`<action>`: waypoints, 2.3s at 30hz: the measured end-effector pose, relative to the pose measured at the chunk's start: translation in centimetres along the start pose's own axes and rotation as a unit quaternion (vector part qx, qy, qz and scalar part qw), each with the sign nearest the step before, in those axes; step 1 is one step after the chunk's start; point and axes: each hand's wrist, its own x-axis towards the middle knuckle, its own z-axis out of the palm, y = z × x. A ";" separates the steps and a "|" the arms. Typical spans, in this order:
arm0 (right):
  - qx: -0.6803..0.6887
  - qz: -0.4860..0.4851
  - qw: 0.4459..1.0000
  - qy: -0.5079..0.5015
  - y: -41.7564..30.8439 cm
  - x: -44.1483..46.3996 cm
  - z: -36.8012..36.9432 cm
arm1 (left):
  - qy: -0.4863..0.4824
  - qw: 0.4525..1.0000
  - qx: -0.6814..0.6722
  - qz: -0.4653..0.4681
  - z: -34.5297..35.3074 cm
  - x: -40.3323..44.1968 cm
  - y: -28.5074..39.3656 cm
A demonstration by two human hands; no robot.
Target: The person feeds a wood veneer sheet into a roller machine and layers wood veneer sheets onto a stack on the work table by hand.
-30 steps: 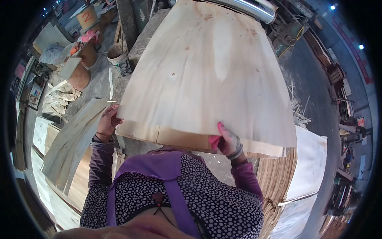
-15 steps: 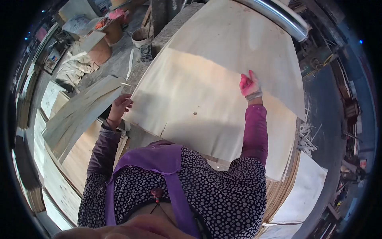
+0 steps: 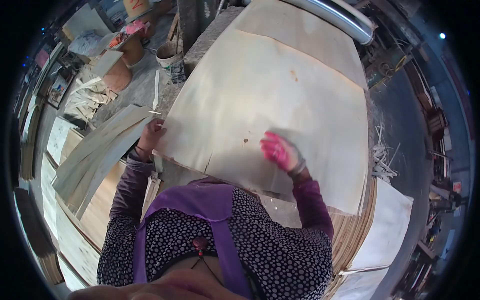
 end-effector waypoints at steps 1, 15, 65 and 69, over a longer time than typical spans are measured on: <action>-0.009 0.042 0.999 -0.018 0.8 -1.8 1.5 | -0.001 1.000 -0.022 0.014 -0.3 0.0 0.8; 0.222 0.075 0.972 0.018 9.9 -11.7 7.2 | -0.073 0.932 -0.354 0.016 -3.3 -1.8 9.4; 0.062 0.021 0.983 0.171 8.3 -5.9 -0.5 | 0.086 0.993 -0.033 -0.071 5.7 2.8 -10.6; 0.074 0.003 0.984 0.162 7.7 -6.0 0.6 | 0.083 0.994 -0.008 -0.069 5.6 3.6 -12.1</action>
